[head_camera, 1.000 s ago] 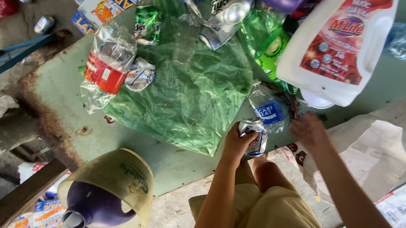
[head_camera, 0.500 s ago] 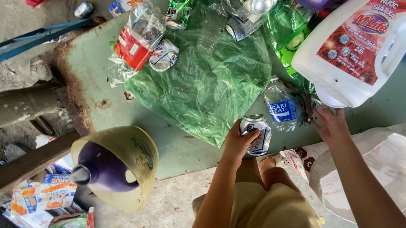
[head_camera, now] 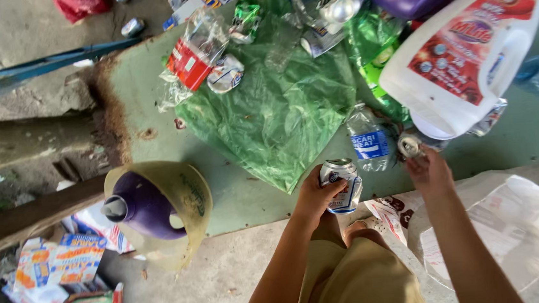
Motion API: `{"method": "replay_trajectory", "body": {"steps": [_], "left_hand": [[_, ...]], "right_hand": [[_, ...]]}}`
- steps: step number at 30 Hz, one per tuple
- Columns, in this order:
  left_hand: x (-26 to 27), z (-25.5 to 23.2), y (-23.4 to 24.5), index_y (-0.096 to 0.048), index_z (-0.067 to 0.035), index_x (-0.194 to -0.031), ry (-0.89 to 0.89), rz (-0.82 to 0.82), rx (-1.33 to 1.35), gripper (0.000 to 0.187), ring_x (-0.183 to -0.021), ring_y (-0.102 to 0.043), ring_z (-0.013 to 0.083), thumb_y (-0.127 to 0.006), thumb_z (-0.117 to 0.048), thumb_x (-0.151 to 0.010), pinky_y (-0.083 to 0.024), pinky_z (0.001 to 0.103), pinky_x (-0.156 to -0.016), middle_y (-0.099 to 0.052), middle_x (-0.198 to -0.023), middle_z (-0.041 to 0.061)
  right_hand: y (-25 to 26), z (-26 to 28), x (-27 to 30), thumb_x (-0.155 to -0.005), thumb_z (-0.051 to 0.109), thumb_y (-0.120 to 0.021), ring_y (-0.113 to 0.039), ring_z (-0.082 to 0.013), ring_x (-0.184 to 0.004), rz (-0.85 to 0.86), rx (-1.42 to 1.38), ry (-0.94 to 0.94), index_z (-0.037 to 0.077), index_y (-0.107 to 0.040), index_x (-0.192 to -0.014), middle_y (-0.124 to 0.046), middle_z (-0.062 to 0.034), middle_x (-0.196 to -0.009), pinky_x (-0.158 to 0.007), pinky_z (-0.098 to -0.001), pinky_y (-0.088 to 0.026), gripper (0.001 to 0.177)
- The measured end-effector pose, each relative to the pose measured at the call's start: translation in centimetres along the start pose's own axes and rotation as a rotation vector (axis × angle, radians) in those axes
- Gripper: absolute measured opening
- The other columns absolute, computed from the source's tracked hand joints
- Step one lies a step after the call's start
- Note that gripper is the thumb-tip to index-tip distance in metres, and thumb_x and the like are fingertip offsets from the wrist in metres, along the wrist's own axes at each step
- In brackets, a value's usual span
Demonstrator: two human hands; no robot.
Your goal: The person sorts through a collection of crushed aluminum cans and plastic bottles on a table, picking them up one by one and placing them into a large white bag.
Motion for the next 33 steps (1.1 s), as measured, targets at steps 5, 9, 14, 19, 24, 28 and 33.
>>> {"method": "replay_trajectory", "body": {"steps": [5, 9, 14, 19, 24, 28, 33], "left_hand": [[-0.5, 1.8, -1.3, -0.071, 0.002, -0.112, 0.107, 0.107, 0.033, 0.028, -0.088, -0.069, 0.0153, -0.079, -0.013, -0.091, -0.054, 0.031, -0.079, -0.076, -0.101, 0.010], [-0.2, 3.5, -5.1, -0.073, -0.003, -0.114, 0.255, 0.331, -0.013, 0.030, -0.092, -0.071, 0.0135, -0.079, -0.015, -0.088, -0.056, 0.030, -0.085, -0.077, -0.102, 0.007], [1.5, 3.9, -11.1, -0.072, -0.004, -0.117, 0.383, 0.568, -0.111, 0.037, -0.095, -0.071, 0.0123, -0.082, -0.014, -0.083, -0.057, 0.031, -0.089, -0.076, -0.105, 0.004], [3.6, 4.8, -16.2, -0.071, -0.002, -0.118, 0.365, 0.797, -0.355, 0.039, -0.093, -0.072, 0.0137, -0.083, -0.016, -0.083, -0.058, 0.032, -0.087, -0.076, -0.103, 0.006], [6.1, 7.8, -20.8, -0.070, -0.003, -0.119, 0.396, 0.920, -0.449, 0.043, -0.089, -0.072, 0.0139, -0.084, -0.018, -0.081, -0.060, 0.032, -0.082, -0.075, -0.103, 0.007], [9.5, 12.2, -22.8, -0.071, -0.003, -0.122, 0.325, 0.939, -0.529, 0.044, -0.091, -0.071, 0.0120, -0.084, -0.020, -0.083, -0.059, 0.029, -0.083, -0.076, -0.104, 0.006], [14.0, 20.2, -25.4, -0.070, -0.005, -0.118, 0.313, 0.874, -0.492, 0.041, -0.089, -0.072, 0.0139, -0.083, -0.018, -0.081, -0.060, 0.031, -0.081, -0.075, -0.105, 0.007]], "right_hand": [[1.1, -2.8, 9.1, -0.090, 0.026, -0.060, -0.062, -0.0250, -0.102, 0.195, -0.161, -0.044, 0.005, -0.062, -0.113, -0.066, -0.0094, -0.109, -0.093, -0.0423, -0.053, 0.031], [2.1, -2.2, 19.4, -0.079, 0.008, -0.054, -0.060, -0.0238, -0.117, 0.427, 0.352, 0.274, 0.001, -0.055, -0.131, -0.064, -0.0099, -0.123, -0.102, -0.0421, -0.047, 0.053], [5.8, -1.3, 23.6, -0.086, 0.003, -0.049, -0.061, -0.0289, -0.121, 0.591, 0.046, 0.265, -0.010, -0.051, -0.143, -0.066, -0.0186, -0.130, -0.106, -0.0444, -0.045, 0.058], [12.4, -1.8, 25.2, -0.099, 0.011, -0.052, -0.058, -0.0239, -0.126, 0.342, 0.074, 0.249, -0.006, -0.052, -0.145, -0.065, -0.0165, -0.136, -0.108, -0.0403, -0.043, 0.049], [17.8, -3.8, 26.7, -0.098, 0.008, -0.057, -0.061, -0.0214, -0.122, 0.281, -0.001, 0.384, -0.005, -0.056, -0.140, -0.067, -0.0153, -0.132, -0.105, -0.0383, -0.047, 0.045], [23.8, -6.7, 25.7, -0.098, 0.006, -0.059, -0.066, -0.0216, -0.109, 0.189, -0.128, 0.418, -0.005, -0.059, -0.138, -0.070, -0.0152, -0.125, -0.094, -0.0394, -0.053, 0.041], [31.2, -8.9, 27.1, -0.099, 0.007, -0.058, -0.066, -0.0211, -0.110, 0.167, -0.193, 0.403, -0.001, -0.055, -0.145, -0.068, -0.0143, -0.129, -0.095, -0.0388, -0.053, 0.046]]}}
Point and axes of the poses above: each hand's wrist, its own x-axis away from the middle knuckle, its own y-axis out of the back of the hand, z = x × y, the point moved 5 cm from there along -x, towards the middle knuckle
